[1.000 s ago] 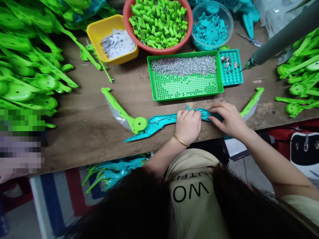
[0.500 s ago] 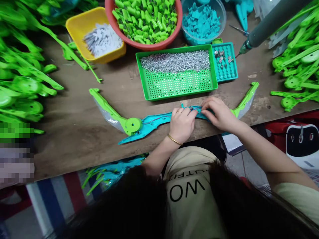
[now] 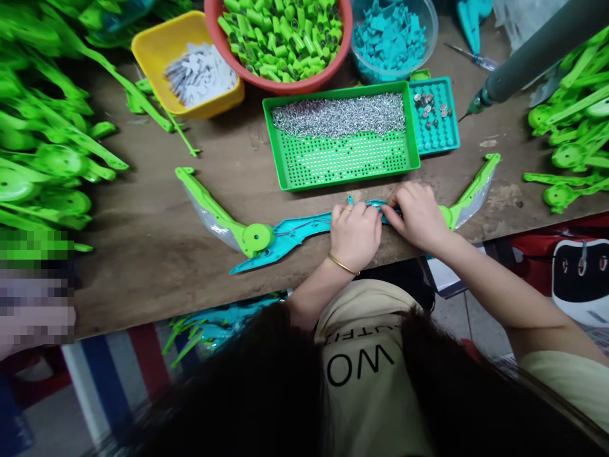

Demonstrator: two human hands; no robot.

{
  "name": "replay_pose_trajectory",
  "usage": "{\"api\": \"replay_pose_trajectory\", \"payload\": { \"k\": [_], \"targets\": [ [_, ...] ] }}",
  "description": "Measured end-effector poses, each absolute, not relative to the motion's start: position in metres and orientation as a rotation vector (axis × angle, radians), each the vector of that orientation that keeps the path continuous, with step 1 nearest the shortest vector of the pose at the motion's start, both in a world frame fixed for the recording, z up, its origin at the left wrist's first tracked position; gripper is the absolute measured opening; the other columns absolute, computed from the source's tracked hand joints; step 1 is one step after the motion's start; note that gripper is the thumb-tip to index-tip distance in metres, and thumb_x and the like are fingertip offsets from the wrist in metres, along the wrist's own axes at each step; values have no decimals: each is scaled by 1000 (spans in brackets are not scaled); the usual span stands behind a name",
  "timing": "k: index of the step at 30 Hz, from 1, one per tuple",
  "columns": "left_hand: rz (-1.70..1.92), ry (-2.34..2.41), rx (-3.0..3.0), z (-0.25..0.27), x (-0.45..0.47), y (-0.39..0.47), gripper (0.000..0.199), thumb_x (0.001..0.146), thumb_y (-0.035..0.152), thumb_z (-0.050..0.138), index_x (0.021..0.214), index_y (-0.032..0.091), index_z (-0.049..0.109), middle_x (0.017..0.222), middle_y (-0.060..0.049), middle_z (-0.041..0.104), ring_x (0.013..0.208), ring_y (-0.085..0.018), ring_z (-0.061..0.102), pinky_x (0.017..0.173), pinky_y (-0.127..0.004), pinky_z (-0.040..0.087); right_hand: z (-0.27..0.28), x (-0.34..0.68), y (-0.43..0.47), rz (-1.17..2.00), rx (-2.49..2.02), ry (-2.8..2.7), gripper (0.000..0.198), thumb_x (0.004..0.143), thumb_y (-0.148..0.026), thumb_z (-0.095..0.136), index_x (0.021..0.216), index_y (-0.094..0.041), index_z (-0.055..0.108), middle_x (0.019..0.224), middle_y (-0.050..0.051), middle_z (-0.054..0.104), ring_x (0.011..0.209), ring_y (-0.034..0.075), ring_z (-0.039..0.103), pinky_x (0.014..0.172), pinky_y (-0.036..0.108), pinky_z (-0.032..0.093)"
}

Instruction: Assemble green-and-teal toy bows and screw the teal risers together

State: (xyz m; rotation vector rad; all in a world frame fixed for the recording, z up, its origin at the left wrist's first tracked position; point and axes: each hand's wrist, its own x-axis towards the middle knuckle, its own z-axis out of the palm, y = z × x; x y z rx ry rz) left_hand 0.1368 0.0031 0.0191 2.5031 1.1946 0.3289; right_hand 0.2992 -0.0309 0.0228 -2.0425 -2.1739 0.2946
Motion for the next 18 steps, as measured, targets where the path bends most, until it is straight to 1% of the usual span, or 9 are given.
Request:
{"api": "replay_pose_trajectory", "payload": {
  "k": [4,7,10,13,18],
  "targets": [
    [278,1212,2479,22,143,4,24,95,26,47,83,18,66,84,-8,69,84,-24,64,79,-40,35,27,302,-31,447,-2006,-2136,16,93,-33,47,89,-20,56,95,10,60,94,27,53,78,39,34],
    [251,1217,2464,22,143,6,23,95,25,47,84,18,66,85,-8,69,85,-24,64,80,-40,35,28,303,-31,463,-2001,-2141,16,93,-31,47,92,-20,59,98,10,60,97,27,54,79,39,34],
    [263,1225,2455,21,141,6,21,96,25,46,90,19,66,87,-6,70,86,-24,64,80,-39,34,28,303,-32,449,-2028,-2134,17,92,-31,49,91,-20,61,96,9,60,95,27,55,78,39,34],
    [295,1180,2464,19,138,5,21,97,25,46,98,24,67,88,-5,69,87,-23,62,81,-38,34,27,304,-31,458,-2031,-2100,15,90,-29,51,87,-20,63,93,9,61,93,26,55,77,39,35],
    [272,1093,2480,16,132,6,23,95,23,47,99,26,69,90,-5,67,89,-23,60,82,-39,33,27,308,-28,582,-1990,-2040,15,89,-29,52,84,-21,64,89,7,61,90,24,56,77,38,36]
  ]
}}
